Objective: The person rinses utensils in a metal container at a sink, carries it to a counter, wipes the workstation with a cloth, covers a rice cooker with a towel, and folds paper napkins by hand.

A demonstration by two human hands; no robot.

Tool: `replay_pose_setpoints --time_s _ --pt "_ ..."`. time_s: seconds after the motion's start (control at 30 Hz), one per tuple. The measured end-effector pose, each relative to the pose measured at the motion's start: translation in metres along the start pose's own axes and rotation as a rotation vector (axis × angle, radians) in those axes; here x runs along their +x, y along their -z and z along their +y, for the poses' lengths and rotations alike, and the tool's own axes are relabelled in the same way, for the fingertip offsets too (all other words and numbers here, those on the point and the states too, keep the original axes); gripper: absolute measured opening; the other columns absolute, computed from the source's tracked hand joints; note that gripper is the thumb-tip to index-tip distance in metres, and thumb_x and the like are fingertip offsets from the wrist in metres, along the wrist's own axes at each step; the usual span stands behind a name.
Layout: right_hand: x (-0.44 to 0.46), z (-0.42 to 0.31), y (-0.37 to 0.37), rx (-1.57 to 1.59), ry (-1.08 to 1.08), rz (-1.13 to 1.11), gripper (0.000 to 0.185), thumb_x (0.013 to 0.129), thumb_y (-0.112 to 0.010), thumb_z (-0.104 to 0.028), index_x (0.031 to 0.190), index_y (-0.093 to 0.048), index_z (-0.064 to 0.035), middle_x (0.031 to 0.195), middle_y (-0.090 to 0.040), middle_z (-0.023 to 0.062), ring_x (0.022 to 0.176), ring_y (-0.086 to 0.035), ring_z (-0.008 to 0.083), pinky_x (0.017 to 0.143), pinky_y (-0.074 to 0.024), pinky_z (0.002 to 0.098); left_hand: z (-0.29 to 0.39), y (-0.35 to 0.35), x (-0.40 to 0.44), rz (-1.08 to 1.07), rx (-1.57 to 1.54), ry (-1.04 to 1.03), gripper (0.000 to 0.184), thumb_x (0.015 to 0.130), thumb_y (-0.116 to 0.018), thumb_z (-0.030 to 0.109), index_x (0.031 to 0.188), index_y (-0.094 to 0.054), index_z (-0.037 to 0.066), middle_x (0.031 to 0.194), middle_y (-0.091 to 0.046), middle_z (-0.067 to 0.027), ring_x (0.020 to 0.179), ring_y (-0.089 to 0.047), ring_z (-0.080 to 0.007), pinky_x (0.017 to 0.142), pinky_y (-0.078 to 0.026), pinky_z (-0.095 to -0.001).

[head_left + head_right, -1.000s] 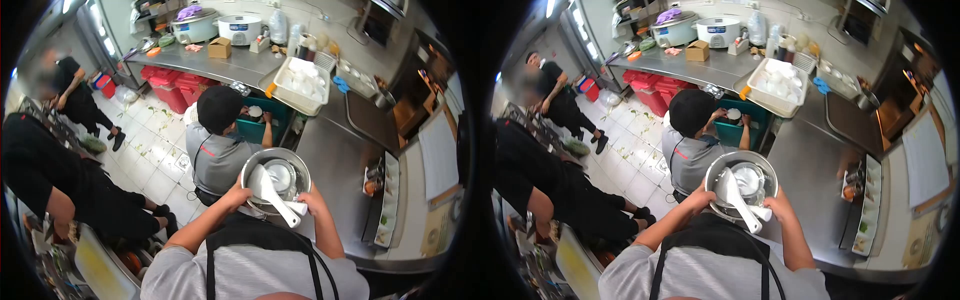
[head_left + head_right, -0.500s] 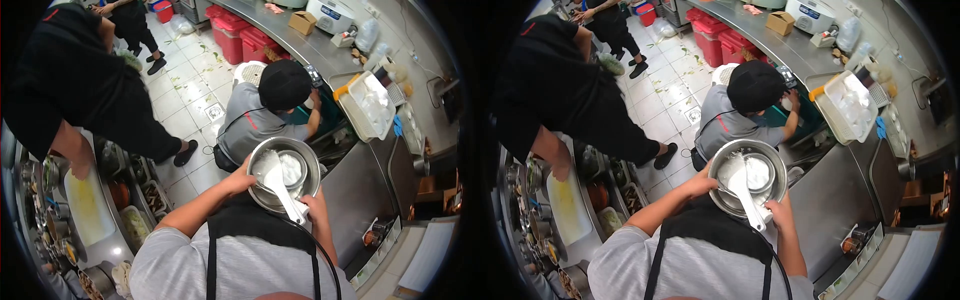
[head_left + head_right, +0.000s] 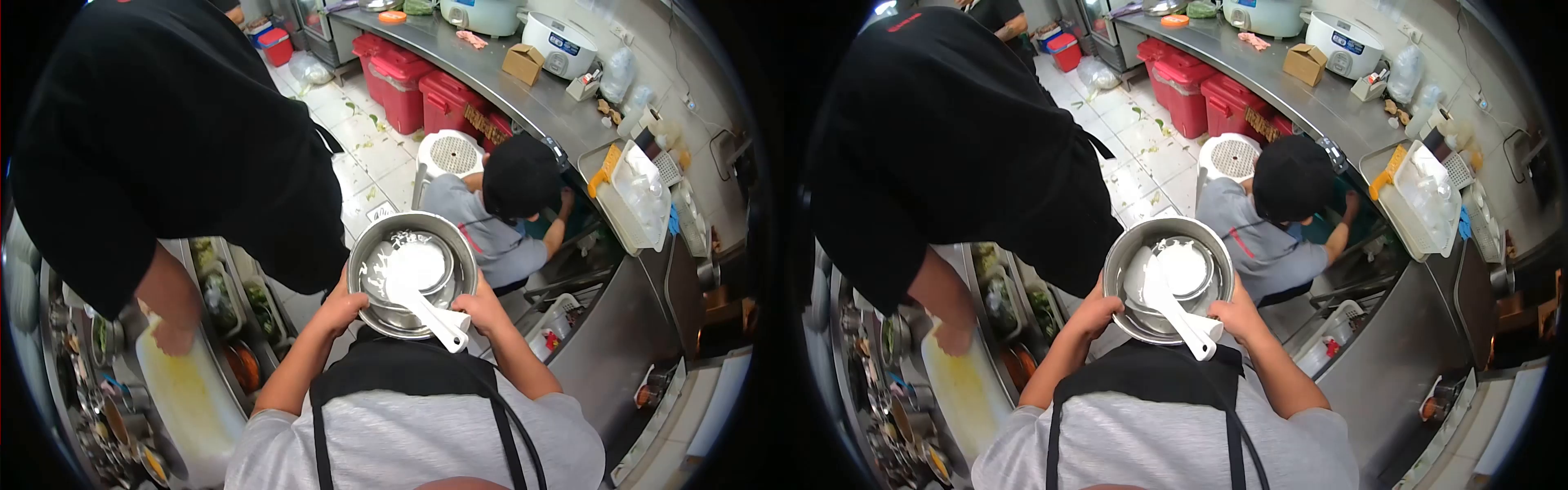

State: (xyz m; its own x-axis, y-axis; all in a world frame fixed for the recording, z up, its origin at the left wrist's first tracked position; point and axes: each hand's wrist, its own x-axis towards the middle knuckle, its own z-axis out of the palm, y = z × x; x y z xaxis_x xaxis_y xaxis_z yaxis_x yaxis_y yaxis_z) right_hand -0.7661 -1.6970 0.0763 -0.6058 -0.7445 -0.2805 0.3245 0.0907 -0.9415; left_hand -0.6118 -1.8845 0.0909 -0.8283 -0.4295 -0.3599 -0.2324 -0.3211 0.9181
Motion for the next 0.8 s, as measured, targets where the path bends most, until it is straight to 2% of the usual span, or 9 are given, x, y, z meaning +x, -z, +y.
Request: replay_pose_setpoints --time_s 0.07,0.2,0.3,0.33,0.43,0.47,0.6,0.73,0.8 --pt "0.02 -0.006 -0.026 -0.011 0.008 0.002 0.077 0.051 -0.047 0.006 0.125 -0.026 -0.0017 0.112 -0.042 0.0123 0.1 -0.043 0.0191 0.076 -0.0404 0.0253 0.009 0.029 0.011 -0.015 0.008 0.033 0.084 0.052 -0.043 -0.001 0.13 -0.014 0.004 0.122 -0.032 -0.015 0.111 -0.034 -0.0238 0.085 -0.034 -0.0248" --pt "0.06 -0.002 -0.064 0.002 0.004 0.06 0.074 0.052 -0.046 0.006 0.124 -0.027 -0.0019 0.103 -0.046 0.0101 0.083 -0.05 0.0155 0.063 -0.0432 0.023 0.034 0.076 0.035 -0.023 0.047 0.028 0.082 0.051 -0.043 -0.001 0.129 -0.016 0.002 0.121 -0.034 -0.0157 0.111 -0.035 -0.0246 0.088 -0.031 -0.0253" --pt "0.081 -0.007 -0.079 -0.008 0.018 0.081 0.074 0.053 -0.045 0.006 0.124 -0.027 -0.0029 0.101 -0.048 0.0101 0.08 -0.051 0.0151 0.061 -0.0431 0.0228 0.04 0.099 0.057 -0.05 0.072 0.027 0.079 0.052 -0.043 -0.001 0.127 -0.019 -0.001 0.12 -0.036 -0.0154 0.109 -0.037 -0.0238 0.089 -0.03 -0.0255" --pt "0.086 -0.014 -0.081 0.058 -0.03 0.065 0.077 0.051 -0.047 0.008 0.125 -0.026 -0.0007 0.111 -0.044 0.0114 0.099 -0.044 0.0187 0.076 -0.0406 0.0238 0.044 0.103 0.064 -0.053 0.077 0.03 0.078 0.052 -0.043 0.0 0.126 -0.021 -0.001 0.119 -0.037 -0.0152 0.109 -0.037 -0.0235 0.089 -0.03 -0.0256" --pt "0.103 -0.021 -0.083 0.066 -0.047 0.101 0.076 0.051 -0.047 0.009 0.124 -0.027 -0.0005 0.109 -0.045 0.0117 0.095 -0.046 0.0183 0.073 -0.0416 0.0239 0.049 0.115 0.087 -0.096 0.134 0.018 0.074 0.053 -0.043 0.001 0.124 -0.024 -0.003 0.116 -0.04 -0.0147 0.106 -0.039 -0.0231 0.089 -0.031 -0.0258" --pt "0.112 -0.014 -0.079 0.022 0.005 0.117 0.074 0.051 -0.047 0.009 0.123 -0.028 -0.0001 0.106 -0.046 0.0117 0.091 -0.047 0.018 0.07 -0.0424 0.0241 0.046 0.117 0.095 -0.11 0.139 -0.014 0.071 0.054 -0.044 0.002 0.123 -0.027 -0.003 0.113 -0.042 -0.0144 0.103 -0.041 -0.0226 0.087 -0.034 -0.026" --pt "0.126 -0.023 -0.07 0.044 -0.047 0.098 0.075 0.052 -0.046 0.011 0.124 -0.027 0.0007 0.109 -0.045 0.0127 0.093 -0.048 0.0191 0.071 -0.0431 0.0254 0.048 0.119 0.118 -0.156 0.076 0.064 0.068 0.054 -0.045 0.003 0.12 -0.031 -0.004 0.109 -0.046 -0.0136 0.102 -0.044 -0.0212 0.085 -0.036 -0.0268" --pt "0.141 -0.033 -0.072 0.027 -0.087 0.169 0.078 0.051 -0.046 0.011 0.125 -0.025 -0.0002 0.108 -0.045 0.0128 0.094 -0.047 0.0194 0.071 -0.0429 0.0257 0.059 0.121 0.136 -0.16 0.151 0.138 0.063 0.056 -0.046 0.005 0.118 -0.035 -0.004 0.106 -0.049 -0.0135 0.098 -0.047 -0.0207 0.083 -0.038 -0.0274" --pt "0.149 -0.034 -0.074 -0.001 -0.041 0.186 0.076 0.051 -0.047 0.01 0.124 -0.026 -0.0014 0.1 -0.048 0.0126 0.083 -0.051 0.0176 0.062 -0.0444 0.025 0.068 0.123 0.14 -0.137 0.189 0.191 0.061 0.057 -0.046 0.006 0.117 -0.037 -0.004 0.103 -0.05 -0.0131 0.095 -0.049 -0.0202 0.082 -0.039 -0.0274"
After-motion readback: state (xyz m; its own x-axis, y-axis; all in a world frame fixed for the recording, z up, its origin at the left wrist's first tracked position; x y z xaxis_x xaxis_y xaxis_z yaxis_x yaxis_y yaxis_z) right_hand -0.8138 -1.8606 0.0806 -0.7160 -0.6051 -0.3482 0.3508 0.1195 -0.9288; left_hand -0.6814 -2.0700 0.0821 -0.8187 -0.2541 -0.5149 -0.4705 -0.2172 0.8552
